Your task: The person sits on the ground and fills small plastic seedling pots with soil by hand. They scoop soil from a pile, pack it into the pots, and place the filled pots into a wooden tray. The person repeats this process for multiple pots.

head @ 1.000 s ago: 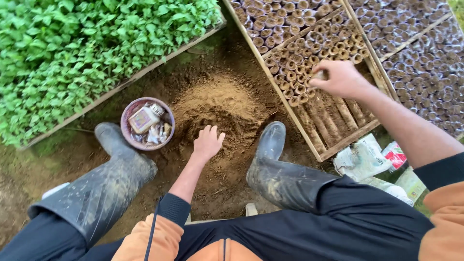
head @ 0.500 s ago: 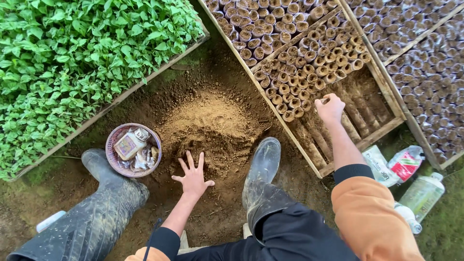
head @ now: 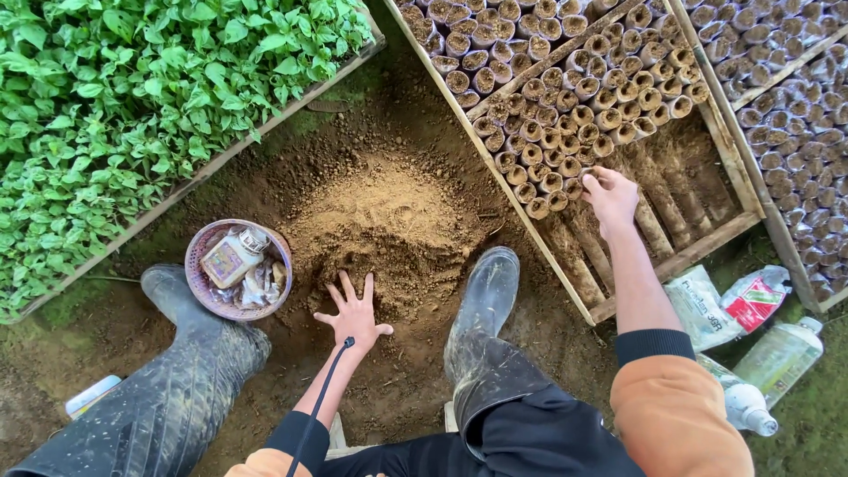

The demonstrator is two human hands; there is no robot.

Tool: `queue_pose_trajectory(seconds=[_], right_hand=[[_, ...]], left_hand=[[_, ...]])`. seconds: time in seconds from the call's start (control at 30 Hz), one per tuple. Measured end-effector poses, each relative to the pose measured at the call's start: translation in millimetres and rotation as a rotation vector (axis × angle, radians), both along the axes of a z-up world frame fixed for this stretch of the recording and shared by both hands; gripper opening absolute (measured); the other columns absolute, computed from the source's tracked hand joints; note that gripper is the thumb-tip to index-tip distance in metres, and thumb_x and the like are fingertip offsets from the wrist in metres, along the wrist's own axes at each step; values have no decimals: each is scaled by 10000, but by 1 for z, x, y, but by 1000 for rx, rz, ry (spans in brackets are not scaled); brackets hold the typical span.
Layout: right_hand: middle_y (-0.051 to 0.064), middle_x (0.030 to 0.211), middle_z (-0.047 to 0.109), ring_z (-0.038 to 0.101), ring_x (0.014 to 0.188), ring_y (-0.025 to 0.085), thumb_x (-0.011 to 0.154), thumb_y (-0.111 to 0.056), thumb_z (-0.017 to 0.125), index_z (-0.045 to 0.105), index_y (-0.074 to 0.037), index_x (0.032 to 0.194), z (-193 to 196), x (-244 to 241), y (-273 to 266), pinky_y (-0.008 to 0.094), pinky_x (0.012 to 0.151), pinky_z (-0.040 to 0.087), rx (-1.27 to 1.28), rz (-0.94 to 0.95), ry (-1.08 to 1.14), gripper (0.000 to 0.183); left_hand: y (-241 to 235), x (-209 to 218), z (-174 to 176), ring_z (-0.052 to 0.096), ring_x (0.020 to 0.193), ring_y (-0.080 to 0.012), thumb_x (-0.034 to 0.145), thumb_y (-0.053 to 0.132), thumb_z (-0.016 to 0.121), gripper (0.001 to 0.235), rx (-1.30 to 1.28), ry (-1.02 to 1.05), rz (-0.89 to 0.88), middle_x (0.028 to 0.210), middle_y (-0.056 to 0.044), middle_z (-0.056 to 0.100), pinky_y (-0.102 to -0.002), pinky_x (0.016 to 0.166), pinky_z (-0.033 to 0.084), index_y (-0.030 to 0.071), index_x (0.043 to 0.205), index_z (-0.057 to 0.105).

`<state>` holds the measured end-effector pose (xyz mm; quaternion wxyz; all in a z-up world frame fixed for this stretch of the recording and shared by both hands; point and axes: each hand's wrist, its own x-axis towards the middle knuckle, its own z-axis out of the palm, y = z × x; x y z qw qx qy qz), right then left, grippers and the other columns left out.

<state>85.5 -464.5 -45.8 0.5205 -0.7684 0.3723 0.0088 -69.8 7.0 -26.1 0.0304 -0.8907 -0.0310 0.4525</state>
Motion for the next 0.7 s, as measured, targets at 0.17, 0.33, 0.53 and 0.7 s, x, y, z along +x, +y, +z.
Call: queue_pose_trajectory(seconds=[0.17, 0.33, 0.53, 0.7], right_hand=[[213, 989, 701, 738, 808, 240, 893, -104, 811, 737, -90, 1186, -41, 6, -15, 372, 670, 689, -46, -88, 13, 303], [282, 1104, 684, 746, 863, 328, 909, -147, 812, 672, -67, 1295, -42, 5, -39, 441, 703, 671, 6, -52, 49, 418], [252, 1128, 692, 742, 839, 341, 1005, -236, 734, 590, -37, 1379, 32, -2, -56, 452, 678, 654, -209, 119, 124, 448], [126, 1209, 760, 704, 1122, 353, 985, -315, 673, 732, -165, 1277, 186, 3, 35, 503, 1009, 542, -449, 1000, 297, 333]], left_hand=[[-1, 4, 6, 39, 1533, -495, 691, 542, 898, 1269, 3, -4, -6, 1687, -240, -15, -896, 958, 239, 306, 1633, 81], [-1, 3, 0, 28, 1539, -483, 677, 540, 911, 1294, -18, -8, 14, 1692, -228, -21, -900, 963, 217, 326, 1633, 65], [-6, 5, 16, 29, 1542, -474, 665, 521, 923, 1310, -49, -75, 23, 1698, -204, -27, -881, 988, 238, 347, 1631, 55], [-16, 8, 61, 136, 1550, -413, 870, 322, 811, 1041, -86, -81, 67, 1706, -207, -28, -824, 1059, 251, 336, 1630, 99]])
